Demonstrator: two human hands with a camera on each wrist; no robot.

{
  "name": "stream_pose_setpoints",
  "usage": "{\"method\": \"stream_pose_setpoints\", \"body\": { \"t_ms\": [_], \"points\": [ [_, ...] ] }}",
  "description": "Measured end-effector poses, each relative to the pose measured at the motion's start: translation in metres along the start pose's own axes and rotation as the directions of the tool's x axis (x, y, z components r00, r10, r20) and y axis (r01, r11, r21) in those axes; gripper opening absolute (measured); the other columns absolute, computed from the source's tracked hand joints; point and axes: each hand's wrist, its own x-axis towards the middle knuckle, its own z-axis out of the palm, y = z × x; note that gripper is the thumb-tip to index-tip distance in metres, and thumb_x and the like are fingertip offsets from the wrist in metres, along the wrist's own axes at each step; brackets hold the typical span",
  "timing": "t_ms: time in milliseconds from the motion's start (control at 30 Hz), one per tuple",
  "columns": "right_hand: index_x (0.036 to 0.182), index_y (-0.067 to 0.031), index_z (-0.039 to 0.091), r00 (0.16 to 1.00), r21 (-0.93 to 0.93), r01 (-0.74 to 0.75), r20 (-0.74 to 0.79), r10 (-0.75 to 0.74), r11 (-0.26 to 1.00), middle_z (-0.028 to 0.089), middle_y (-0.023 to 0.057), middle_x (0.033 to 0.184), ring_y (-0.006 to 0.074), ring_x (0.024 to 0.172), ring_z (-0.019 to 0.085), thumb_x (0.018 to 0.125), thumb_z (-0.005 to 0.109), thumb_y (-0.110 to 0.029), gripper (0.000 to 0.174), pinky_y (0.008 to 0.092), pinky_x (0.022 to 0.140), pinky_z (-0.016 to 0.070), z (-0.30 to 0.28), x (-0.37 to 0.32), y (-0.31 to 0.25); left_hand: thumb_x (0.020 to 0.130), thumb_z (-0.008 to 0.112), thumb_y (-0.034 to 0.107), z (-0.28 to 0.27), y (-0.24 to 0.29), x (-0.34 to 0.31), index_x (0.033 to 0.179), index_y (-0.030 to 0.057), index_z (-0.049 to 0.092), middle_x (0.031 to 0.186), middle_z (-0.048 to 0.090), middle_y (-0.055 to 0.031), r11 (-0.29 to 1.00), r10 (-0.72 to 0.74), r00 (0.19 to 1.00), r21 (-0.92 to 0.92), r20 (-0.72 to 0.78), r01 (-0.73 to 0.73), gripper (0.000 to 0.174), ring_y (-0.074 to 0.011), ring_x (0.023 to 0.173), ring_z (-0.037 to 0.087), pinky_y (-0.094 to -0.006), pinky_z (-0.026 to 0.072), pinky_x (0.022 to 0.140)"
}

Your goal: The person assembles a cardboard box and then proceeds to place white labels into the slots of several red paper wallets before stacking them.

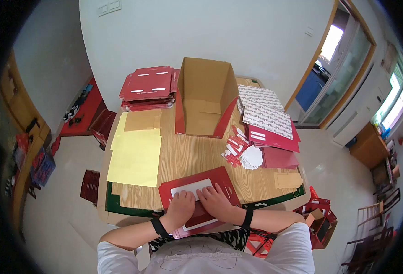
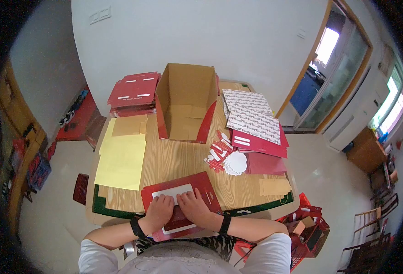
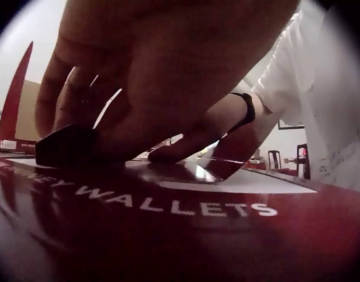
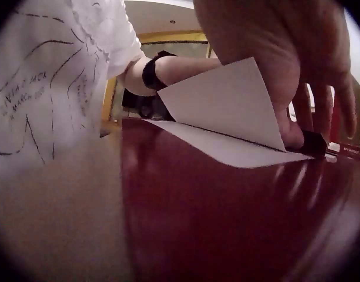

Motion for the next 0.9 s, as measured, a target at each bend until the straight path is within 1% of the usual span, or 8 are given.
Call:
{"method": "stream_pose_setpoints", "body": {
  "t_ms": [100, 200, 333, 500, 600, 700, 800, 900],
  "points": [
    [0.119, 0.0009, 0.049, 1.000, -0.031, 0.005, 0.008, -0.005, 0.999, 0.052, 0.0141, 0.103, 0.0282, 0.103, 0.049, 0.082, 0.049, -0.016, 0.041, 0.0493, 0.097, 0.0366, -0.001, 0.000, -0.003, 0.076, 0.050, 0.013, -0.004, 0.005, -0.004, 0.096, -0.0029, 0.058, 0.093, 0.052, -0.0124, 0.997, -0.013, 0.999, -0.075, 0.033, 0.015, 0.026, -0.0250, 0.087, 0.050, -0.0353, 0.0439, 0.074],
    [0.116, 0.0009, 0.051, 1.000, -0.049, 0.004, 0.002, -0.004, 0.999, 0.053, 0.0143, 0.103, 0.0291, 0.102, 0.050, 0.083, 0.049, -0.018, 0.038, 0.0513, 0.096, 0.0371, 0.004, -0.001, -0.005, 0.077, 0.050, 0.012, 0.004, 0.015, -0.008, 0.100, -0.0064, 0.057, 0.098, 0.051, -0.0146, 0.996, -0.068, 0.995, -0.069, -0.070, 0.063, 0.030, -0.0261, 0.089, 0.049, -0.0365, 0.0439, 0.076],
    [0.112, 0.0010, 0.054, 1.000, -0.087, 0.014, 0.000, -0.014, 0.996, 0.053, 0.0154, 0.105, 0.0303, 0.103, 0.051, 0.083, 0.049, -0.018, 0.035, 0.0530, 0.096, 0.0366, 0.008, -0.001, -0.007, 0.078, 0.050, 0.012, 0.003, 0.019, -0.010, 0.103, -0.0085, 0.057, 0.101, 0.052, -0.0161, 0.998, -0.041, 0.999, -0.055, -0.026, 0.039, 0.033, -0.0275, 0.091, 0.049, -0.0386, 0.0435, 0.076],
    [0.116, 0.0014, 0.051, 0.999, -0.105, 0.036, 0.030, -0.033, 0.994, 0.053, 0.0147, 0.111, 0.0276, 0.111, 0.048, 0.083, 0.048, -0.019, 0.039, 0.0513, 0.099, 0.0329, -0.002, -0.005, -0.008, 0.078, 0.051, 0.013, 0.006, 0.026, -0.012, 0.098, -0.0078, 0.060, 0.103, 0.052, -0.0175, 0.993, -0.074, 0.996, -0.091, -0.045, 0.070, 0.031, -0.0282, 0.093, 0.047, -0.0389, 0.0410, 0.076],
    [0.120, 0.0014, 0.050, 0.997, -0.103, 0.044, 0.074, -0.036, 0.994, 0.052, 0.0140, 0.117, 0.0263, 0.114, 0.047, 0.084, 0.047, -0.019, 0.042, 0.0515, 0.101, 0.0307, -0.009, -0.006, -0.009, 0.078, 0.050, 0.014, 0.000, 0.025, -0.012, 0.103, -0.0087, 0.058, 0.106, 0.052, -0.0184, 0.998, -0.051, 0.999, -0.040, 0.002, 0.051, 0.034, -0.0282, 0.094, 0.046, -0.0386, 0.0413, 0.076],
    [0.124, 0.0013, 0.048, 0.992, -0.092, 0.038, 0.120, -0.027, 0.995, 0.050, 0.0143, 0.122, 0.0262, 0.118, 0.045, 0.084, 0.046, -0.019, 0.045, 0.0512, 0.102, 0.0297, -0.013, -0.008, -0.011, 0.079, 0.049, 0.015, 0.004, 0.023, -0.012, 0.106, -0.0086, 0.057, 0.108, 0.052, -0.0182, 0.988, -0.090, 0.992, -0.114, 0.088, 0.099, 0.036, -0.0279, 0.098, 0.047, -0.0387, 0.0422, 0.079],
    [0.125, 0.0013, 0.047, 0.995, -0.097, 0.048, 0.093, -0.039, 0.994, 0.049, 0.0141, 0.124, 0.0269, 0.119, 0.043, 0.084, 0.046, -0.019, 0.046, 0.0514, 0.101, 0.0306, -0.009, -0.011, -0.009, 0.082, 0.050, 0.016, -0.002, 0.017, -0.015, 0.113, -0.0080, 0.052, 0.112, 0.052, -0.0178, 0.995, -0.034, 0.999, -0.099, -0.020, 0.032, 0.039, -0.0288, 0.107, 0.048, -0.0402, 0.0426, 0.084],
    [0.126, 0.0011, 0.047, 0.993, -0.080, 0.046, 0.112, -0.036, 0.996, 0.046, 0.0145, 0.127, 0.0278, 0.122, 0.041, 0.085, 0.046, -0.019, 0.047, 0.0519, 0.101, 0.0308, -0.011, -0.013, -0.010, 0.083, 0.049, 0.018, 0.002, 0.022, -0.024, 0.118, -0.0063, 0.051, 0.122, 0.050, -0.0187, 0.998, -0.038, 0.999, -0.049, 0.009, 0.039, 0.042, -0.0291, 0.117, 0.045, -0.0411, 0.0400, 0.092]
  ]
}}
